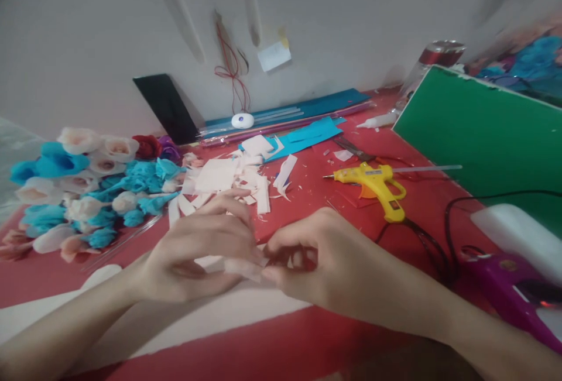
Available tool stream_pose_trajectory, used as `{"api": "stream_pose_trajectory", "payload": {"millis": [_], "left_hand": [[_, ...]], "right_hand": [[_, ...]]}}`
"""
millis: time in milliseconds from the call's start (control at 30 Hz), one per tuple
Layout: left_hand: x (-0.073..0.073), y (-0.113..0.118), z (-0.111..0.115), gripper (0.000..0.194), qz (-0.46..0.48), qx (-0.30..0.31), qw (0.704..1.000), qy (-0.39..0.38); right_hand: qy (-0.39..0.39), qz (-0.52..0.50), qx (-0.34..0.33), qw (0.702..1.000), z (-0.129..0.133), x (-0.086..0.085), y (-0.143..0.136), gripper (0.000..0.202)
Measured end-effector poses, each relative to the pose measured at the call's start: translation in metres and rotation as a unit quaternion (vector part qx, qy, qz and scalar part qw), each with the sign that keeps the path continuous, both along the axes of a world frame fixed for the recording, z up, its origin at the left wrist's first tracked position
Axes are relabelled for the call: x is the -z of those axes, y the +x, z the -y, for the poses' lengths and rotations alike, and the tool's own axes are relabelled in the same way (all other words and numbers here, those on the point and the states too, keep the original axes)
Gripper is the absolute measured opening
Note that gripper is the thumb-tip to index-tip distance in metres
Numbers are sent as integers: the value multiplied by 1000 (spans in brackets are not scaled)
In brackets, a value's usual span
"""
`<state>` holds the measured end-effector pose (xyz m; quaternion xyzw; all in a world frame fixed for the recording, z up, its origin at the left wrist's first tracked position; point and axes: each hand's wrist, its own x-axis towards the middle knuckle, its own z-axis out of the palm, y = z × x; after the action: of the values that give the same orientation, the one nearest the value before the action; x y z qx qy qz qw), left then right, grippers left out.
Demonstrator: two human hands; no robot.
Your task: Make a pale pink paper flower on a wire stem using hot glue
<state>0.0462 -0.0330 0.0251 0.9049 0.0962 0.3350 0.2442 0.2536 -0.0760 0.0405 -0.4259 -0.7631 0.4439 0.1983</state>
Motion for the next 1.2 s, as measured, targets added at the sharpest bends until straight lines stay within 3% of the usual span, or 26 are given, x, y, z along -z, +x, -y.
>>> {"api": "stream_pose_trajectory", "payload": {"millis": [133, 267, 500, 733, 867, 1200], "left_hand": [[-2, -4, -1, 23, -18, -19, 994, 101], [-2, -6, -1, 17, -41, -17, 989, 141], [1, -6, -1, 21, -28, -34, 987, 152], [3, -7, 2, 11, -12, -36, 986, 164], [6, -8, 5, 20, -11, -36, 985, 166], [11, -5, 7, 13, 13, -52, 981, 187]], "right_hand": [[24, 14, 0, 1000, 2, 1, 0, 11], [54, 21, 13, 998, 5, 1, -1, 11], [99, 28, 24, 994, 6, 2, -2, 8], [131, 41, 6, 991, 10, -2, 1, 12], [146, 43, 13, 988, 10, -8, 1, 12], [73, 29, -20, 997, 10, -6, 3, 13]]}}
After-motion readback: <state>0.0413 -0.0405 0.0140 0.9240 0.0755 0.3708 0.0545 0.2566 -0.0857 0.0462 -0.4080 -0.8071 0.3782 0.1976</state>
